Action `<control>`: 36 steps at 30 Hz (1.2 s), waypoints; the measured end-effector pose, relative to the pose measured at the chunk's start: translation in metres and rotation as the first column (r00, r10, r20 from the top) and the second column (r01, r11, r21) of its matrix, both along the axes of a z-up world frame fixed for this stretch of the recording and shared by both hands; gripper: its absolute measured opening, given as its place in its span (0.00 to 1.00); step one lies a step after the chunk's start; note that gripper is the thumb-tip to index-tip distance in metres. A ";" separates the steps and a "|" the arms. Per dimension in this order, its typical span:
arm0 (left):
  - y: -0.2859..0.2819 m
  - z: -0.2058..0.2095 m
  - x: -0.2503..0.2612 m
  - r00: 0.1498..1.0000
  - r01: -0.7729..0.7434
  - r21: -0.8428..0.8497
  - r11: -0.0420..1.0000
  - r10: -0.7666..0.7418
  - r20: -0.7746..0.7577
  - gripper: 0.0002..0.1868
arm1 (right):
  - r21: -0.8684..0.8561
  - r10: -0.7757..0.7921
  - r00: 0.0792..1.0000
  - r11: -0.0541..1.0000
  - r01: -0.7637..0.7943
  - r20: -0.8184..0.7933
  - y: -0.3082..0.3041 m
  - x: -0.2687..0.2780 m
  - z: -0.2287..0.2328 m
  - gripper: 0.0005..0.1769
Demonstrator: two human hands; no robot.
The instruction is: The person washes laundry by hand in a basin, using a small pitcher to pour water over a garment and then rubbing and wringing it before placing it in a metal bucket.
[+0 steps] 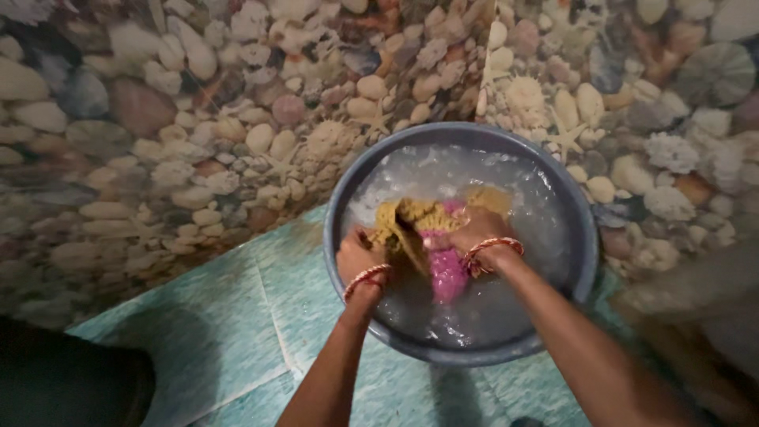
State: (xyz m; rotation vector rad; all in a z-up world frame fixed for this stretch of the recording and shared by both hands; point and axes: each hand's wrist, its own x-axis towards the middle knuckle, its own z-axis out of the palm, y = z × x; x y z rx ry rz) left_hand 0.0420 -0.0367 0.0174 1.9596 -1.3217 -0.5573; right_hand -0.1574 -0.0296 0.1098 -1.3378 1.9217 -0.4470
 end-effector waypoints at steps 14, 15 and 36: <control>-0.019 0.187 -0.019 0.629 0.493 -0.381 0.782 -0.623 -0.466 0.33 | -0.776 0.234 0.917 0.620 0.114 0.322 0.019 -0.016 0.195 0.29; -0.021 0.187 -0.022 0.502 0.505 -0.493 0.709 -0.705 -0.500 0.29 | -0.821 0.272 0.929 0.568 0.057 0.253 0.020 -0.016 0.198 0.29; 0.030 -0.004 -0.030 0.753 0.460 0.120 0.880 -0.458 0.472 0.31 | 0.133 0.203 0.757 0.979 -0.154 -0.621 0.031 -0.003 -0.072 0.47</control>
